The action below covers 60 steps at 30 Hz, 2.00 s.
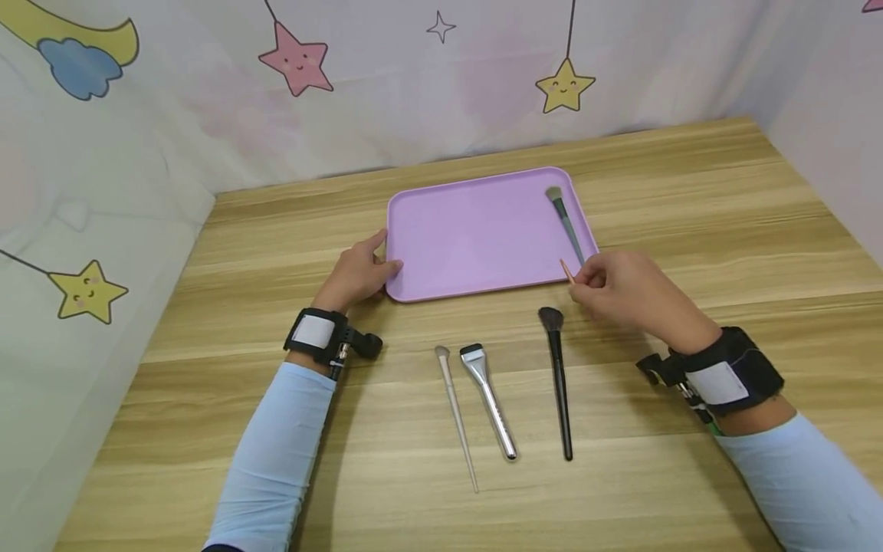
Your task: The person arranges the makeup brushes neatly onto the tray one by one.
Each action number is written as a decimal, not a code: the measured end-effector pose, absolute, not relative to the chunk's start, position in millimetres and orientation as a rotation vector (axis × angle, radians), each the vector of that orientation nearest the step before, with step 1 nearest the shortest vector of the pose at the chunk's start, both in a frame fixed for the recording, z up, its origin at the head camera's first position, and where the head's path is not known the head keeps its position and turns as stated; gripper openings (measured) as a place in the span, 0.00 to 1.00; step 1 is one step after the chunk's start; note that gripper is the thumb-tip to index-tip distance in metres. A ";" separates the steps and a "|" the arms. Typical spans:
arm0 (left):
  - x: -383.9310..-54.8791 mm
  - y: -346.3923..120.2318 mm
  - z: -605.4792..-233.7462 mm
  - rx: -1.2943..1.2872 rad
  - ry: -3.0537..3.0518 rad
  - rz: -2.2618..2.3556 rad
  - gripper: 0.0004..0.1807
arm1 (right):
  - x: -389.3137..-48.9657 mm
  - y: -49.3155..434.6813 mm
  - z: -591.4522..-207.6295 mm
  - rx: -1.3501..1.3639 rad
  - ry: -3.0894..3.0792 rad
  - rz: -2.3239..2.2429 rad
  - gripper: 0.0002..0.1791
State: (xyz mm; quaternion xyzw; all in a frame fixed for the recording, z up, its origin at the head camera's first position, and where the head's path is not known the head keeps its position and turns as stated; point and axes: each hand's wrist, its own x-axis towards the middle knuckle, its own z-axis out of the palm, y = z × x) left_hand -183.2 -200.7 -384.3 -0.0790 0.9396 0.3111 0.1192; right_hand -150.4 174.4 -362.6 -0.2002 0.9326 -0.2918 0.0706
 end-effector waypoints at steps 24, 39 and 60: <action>-182.8 -201.8 -386.1 -0.160 2.845 0.805 0.36 | -168.2 159.4 -357.5 -0.442 2.786 -0.834 0.19; -184.8 -201.4 -385.1 -0.168 2.858 0.806 0.36 | -185.7 149.2 -353.6 -0.408 2.749 -0.892 0.20; -184.6 -203.2 -387.3 -0.205 2.834 0.815 0.36 | -193.2 144.6 -359.1 -0.386 2.741 -0.974 0.18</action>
